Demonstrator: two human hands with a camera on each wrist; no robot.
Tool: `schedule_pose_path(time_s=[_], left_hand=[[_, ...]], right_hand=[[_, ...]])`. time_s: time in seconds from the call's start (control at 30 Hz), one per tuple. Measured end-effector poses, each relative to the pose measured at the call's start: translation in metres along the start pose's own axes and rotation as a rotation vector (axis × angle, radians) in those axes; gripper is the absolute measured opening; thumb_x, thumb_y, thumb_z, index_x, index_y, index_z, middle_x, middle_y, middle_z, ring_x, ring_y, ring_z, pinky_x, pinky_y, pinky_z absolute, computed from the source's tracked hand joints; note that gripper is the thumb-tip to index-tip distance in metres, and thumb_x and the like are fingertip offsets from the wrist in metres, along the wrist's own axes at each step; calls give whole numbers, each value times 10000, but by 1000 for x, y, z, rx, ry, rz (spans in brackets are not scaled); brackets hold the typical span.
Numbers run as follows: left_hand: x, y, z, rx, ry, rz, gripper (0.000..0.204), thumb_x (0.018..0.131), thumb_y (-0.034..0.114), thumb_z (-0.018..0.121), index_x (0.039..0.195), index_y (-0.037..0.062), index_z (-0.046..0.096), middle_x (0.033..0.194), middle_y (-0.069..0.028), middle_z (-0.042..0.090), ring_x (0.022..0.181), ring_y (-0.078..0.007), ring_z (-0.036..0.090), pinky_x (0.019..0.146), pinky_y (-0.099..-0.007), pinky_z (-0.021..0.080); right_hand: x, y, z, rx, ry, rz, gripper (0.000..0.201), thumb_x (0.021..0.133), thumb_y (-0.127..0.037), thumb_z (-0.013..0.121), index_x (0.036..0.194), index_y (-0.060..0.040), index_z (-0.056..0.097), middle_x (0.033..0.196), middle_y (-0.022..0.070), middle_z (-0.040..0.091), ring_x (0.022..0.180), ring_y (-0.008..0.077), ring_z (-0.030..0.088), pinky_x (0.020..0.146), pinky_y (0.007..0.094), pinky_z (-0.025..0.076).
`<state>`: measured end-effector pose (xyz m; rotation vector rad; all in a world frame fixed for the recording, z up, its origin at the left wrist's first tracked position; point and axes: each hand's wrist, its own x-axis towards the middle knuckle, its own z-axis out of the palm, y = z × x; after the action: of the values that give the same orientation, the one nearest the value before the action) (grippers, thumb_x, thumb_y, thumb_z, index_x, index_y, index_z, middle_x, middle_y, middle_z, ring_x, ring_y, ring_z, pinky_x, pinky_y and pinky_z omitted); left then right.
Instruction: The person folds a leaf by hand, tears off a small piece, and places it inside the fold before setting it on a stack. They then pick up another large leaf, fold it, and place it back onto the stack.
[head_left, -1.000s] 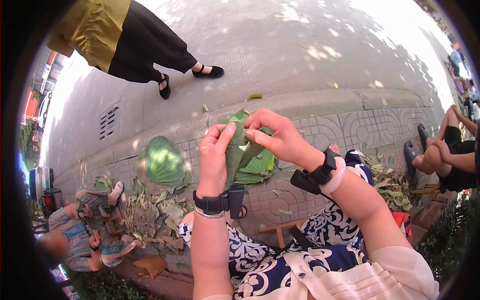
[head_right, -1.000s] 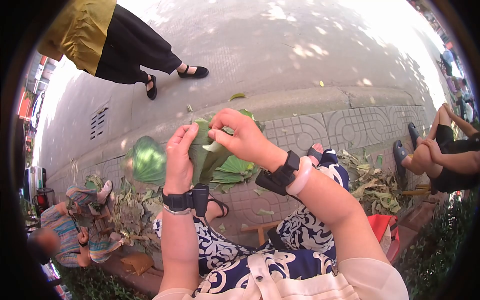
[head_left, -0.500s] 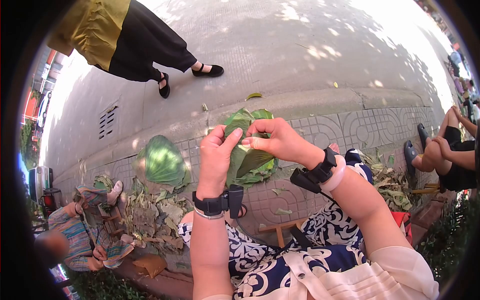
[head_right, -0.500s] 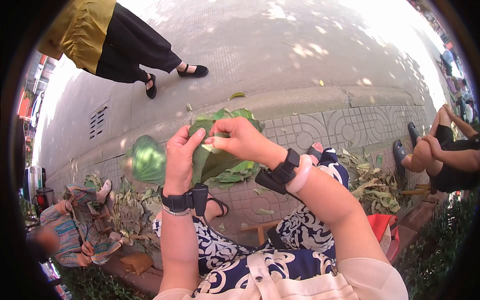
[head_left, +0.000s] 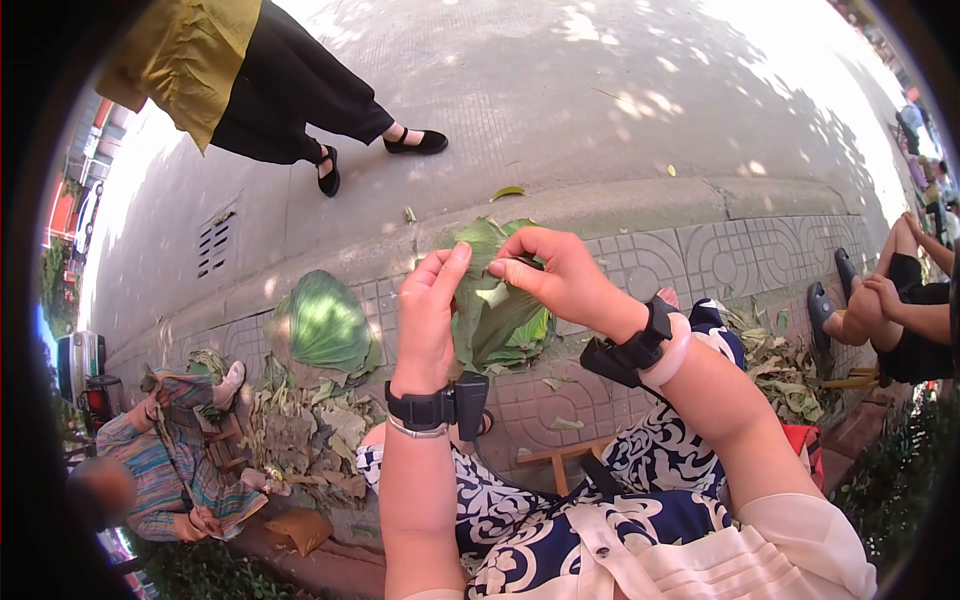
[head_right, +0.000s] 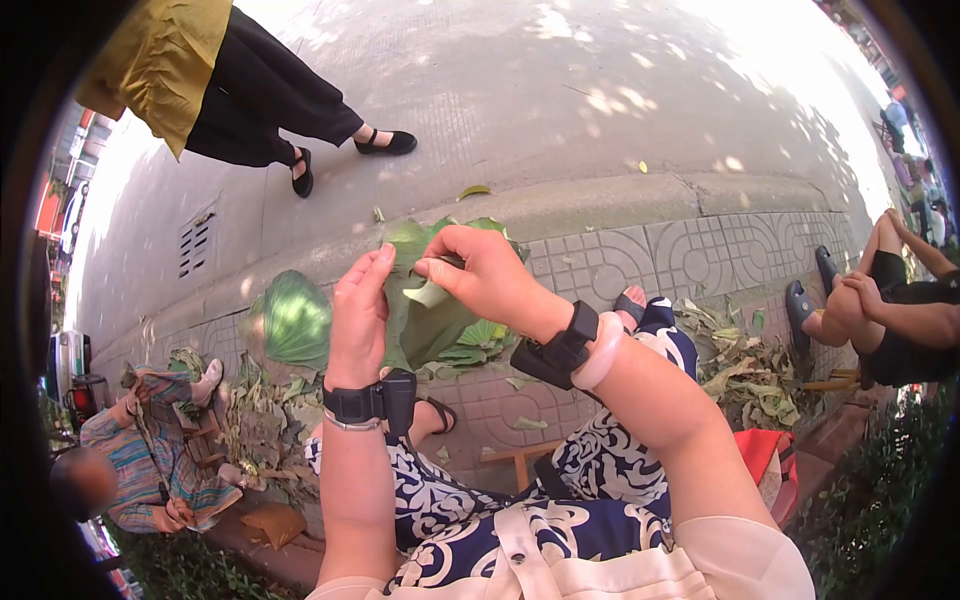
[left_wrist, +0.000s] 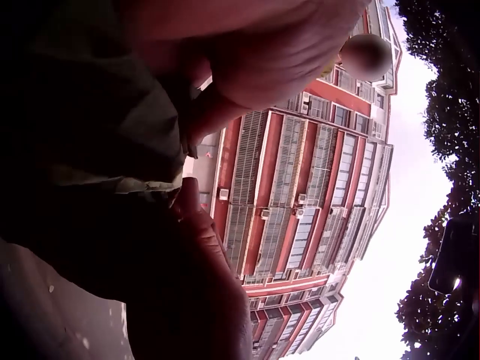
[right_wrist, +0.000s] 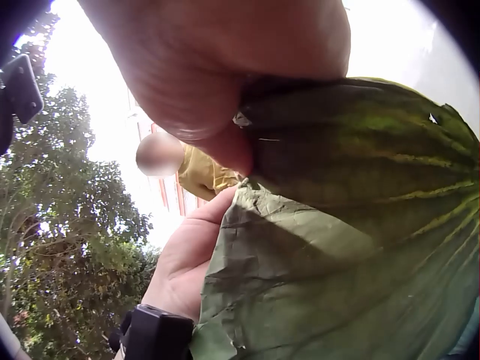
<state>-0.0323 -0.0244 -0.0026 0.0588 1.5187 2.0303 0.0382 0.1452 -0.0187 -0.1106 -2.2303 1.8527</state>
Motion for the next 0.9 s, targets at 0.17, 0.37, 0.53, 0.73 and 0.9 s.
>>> schedule_pose_path(time_s=[0.17, 0.37, 0.53, 0.73, 0.9], left_hand=[[-5, 4, 5, 18, -37, -30, 127, 934, 154, 676, 991, 40, 672, 911, -4, 683, 781, -55, 616, 711, -214, 489], [-3, 0, 3, 96, -27, 84, 99, 923, 107, 680, 965, 18, 670, 887, 2, 677, 760, -43, 600, 678, -211, 485], [-3, -4, 0, 233, -42, 152, 96, 924, 103, 679, 954, 12, 671, 871, 13, 672, 747, -32, 586, 648, -200, 474], [-6, -4, 6, 116, -43, 100, 103, 933, 111, 673, 969, 14, 675, 869, 14, 672, 744, -32, 587, 643, -203, 472], [-2, -2, 1, 17, 47, 56, 106, 937, 149, 674, 951, 45, 667, 861, -14, 685, 731, -68, 625, 675, -217, 500]], right_hand=[[1, -4, -4, -12, -2, 61, 224, 898, -205, 725, 914, 10, 664, 751, -1, 614, 729, 65, 514, 645, 249, 447], [1, -7, -6, 84, -113, 157, 253, 886, -236, 741, 893, 1, 653, 763, -21, 604, 738, 58, 506, 659, 240, 438], [0, 3, -4, 54, -198, 91, 266, 867, -249, 757, 874, -8, 644, 753, -33, 579, 737, 50, 479, 652, 236, 418], [-1, -3, -5, 25, -192, 75, 244, 866, -235, 757, 859, -10, 664, 731, -17, 582, 718, 51, 474, 621, 247, 397], [-2, -7, -1, 48, -119, -15, 228, 868, -219, 757, 865, -6, 675, 719, -17, 586, 716, 49, 491, 623, 246, 404]])
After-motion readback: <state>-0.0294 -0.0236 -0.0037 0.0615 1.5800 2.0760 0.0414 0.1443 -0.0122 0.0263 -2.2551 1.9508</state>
